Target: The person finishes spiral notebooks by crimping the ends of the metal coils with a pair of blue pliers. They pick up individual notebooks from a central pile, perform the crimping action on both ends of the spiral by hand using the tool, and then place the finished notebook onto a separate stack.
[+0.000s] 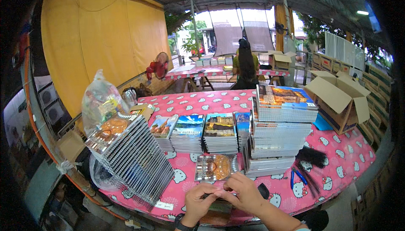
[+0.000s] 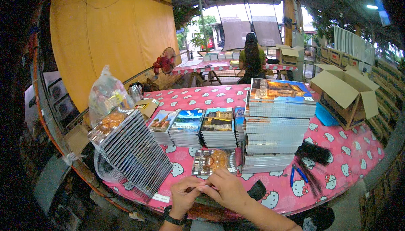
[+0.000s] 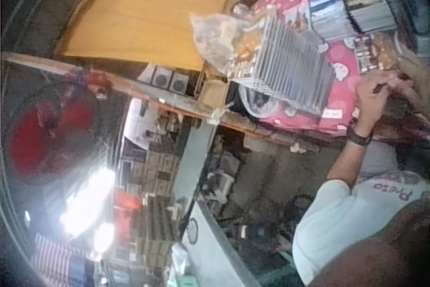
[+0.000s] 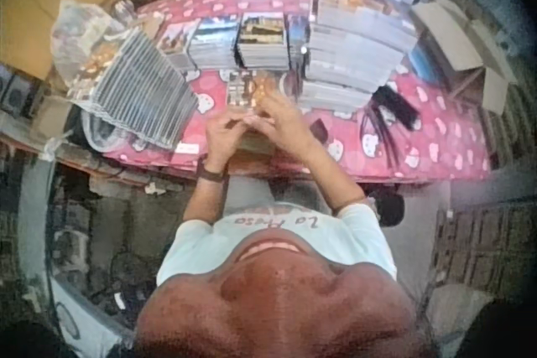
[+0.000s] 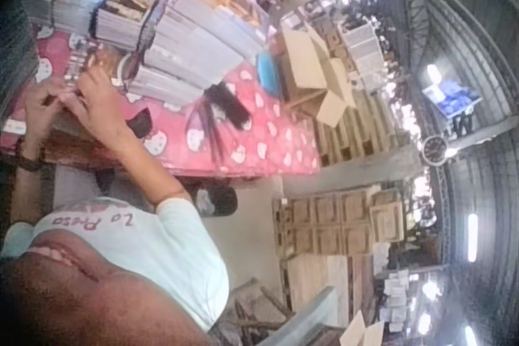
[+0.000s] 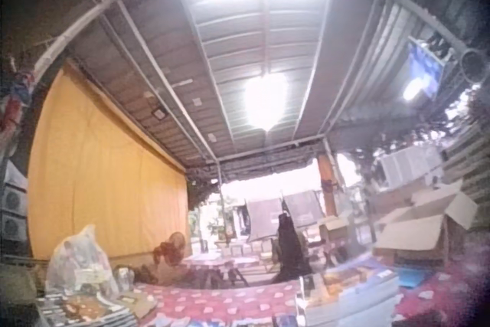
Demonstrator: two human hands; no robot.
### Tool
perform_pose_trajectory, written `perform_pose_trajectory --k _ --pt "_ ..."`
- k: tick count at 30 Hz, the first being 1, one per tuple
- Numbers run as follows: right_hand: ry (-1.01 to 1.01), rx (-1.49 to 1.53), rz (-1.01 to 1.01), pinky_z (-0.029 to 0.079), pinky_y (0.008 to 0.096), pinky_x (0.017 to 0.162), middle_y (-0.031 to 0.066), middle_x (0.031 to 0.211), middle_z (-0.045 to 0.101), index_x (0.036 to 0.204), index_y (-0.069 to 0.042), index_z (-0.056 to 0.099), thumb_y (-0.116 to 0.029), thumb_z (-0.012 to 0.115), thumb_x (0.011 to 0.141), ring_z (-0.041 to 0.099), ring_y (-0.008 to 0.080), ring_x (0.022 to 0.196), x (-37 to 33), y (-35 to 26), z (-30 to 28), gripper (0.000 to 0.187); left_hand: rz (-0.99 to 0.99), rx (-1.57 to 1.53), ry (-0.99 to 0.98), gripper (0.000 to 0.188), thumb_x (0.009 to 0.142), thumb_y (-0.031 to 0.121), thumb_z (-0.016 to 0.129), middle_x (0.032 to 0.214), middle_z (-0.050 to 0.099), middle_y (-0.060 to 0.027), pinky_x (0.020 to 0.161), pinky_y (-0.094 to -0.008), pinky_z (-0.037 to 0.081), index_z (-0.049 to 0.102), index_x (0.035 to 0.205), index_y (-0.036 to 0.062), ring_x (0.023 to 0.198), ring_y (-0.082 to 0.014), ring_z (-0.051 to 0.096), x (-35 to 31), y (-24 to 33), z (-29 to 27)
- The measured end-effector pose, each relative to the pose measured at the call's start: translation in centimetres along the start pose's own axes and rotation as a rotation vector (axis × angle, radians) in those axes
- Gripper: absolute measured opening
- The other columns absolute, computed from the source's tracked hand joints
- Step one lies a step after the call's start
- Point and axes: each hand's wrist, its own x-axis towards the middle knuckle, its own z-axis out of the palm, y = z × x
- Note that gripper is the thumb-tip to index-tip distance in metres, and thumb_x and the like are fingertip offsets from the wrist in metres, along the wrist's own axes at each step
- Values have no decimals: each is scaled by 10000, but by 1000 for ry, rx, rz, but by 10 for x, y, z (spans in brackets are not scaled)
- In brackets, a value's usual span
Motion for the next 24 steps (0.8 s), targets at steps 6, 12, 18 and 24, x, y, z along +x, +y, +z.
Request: perform_pose_trajectory --k 6,12,18,24 --pt "69 -176 32 450 391 654 134 796 567 832 -28 593 -130 579 830 554 323 760 -8 3 1 103 2 83 48 135 759 81 703 829 634 -82 682 -251 472 634 859 22 755 -141 603 7 -1 21" --pt "1 46 169 452 337 601 109 747 566 823 -27 603 -170 660 783 556 256 656 -2 5 0 160 10 106 24 245 757 83 694 931 611 -86 791 -294 454 604 979 29 892 -166 579 8 0 7" --pt "436 399 167 398 219 662 -10 775 516 818 -46 558 -131 657 777 486 85 720 32 -10 -48 137 48 -67 242 663 771 135 693 1246 452 -84 1006 -335 311 327 1312 22 1157 -170 423 1 -21 -23" --pt "441 1025 -1 392 238 784 11 920 562 1007 -17 573 -163 557 890 503 88 866 180 -12 -6 187 -25 140 426 383 836 75 614 895 601 -36 693 -253 477 488 1193 14 779 -94 555 -7 17 -89"
